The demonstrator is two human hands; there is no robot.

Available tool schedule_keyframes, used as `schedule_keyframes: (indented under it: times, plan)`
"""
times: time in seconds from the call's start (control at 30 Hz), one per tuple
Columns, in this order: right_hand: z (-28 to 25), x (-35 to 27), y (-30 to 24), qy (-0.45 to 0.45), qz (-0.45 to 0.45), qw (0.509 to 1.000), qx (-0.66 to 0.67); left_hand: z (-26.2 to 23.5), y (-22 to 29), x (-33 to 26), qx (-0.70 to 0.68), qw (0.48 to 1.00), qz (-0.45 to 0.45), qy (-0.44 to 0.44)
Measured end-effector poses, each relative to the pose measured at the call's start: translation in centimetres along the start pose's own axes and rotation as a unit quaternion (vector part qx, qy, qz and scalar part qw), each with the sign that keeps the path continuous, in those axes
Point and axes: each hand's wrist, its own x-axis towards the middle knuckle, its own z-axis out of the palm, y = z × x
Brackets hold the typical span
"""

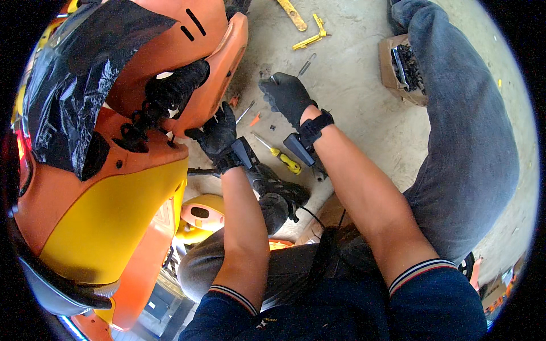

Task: The person positions an orange and yellow electric scooter upright and then sits on the floor to work on its rear section. Using a screwdriver and a wrench, the person removes and adjusts screws and bolts near the rear suspension and body panels.

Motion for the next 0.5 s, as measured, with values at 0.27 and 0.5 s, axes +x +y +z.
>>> schedule_keyframes:
  times: [0.27,0.5]
  plan:
    - [-0.4,0.5,1.9,0.013,-0.008,0.999,-0.032,-0.2,0.1,-0.2,0.025,1.000,0.008,0.011]
    - [0.0,0.3,2.6,0.002,0.014,0.998,-0.067,-0.3,0.3,-0.1,0.030,1.000,0.001,0.009]
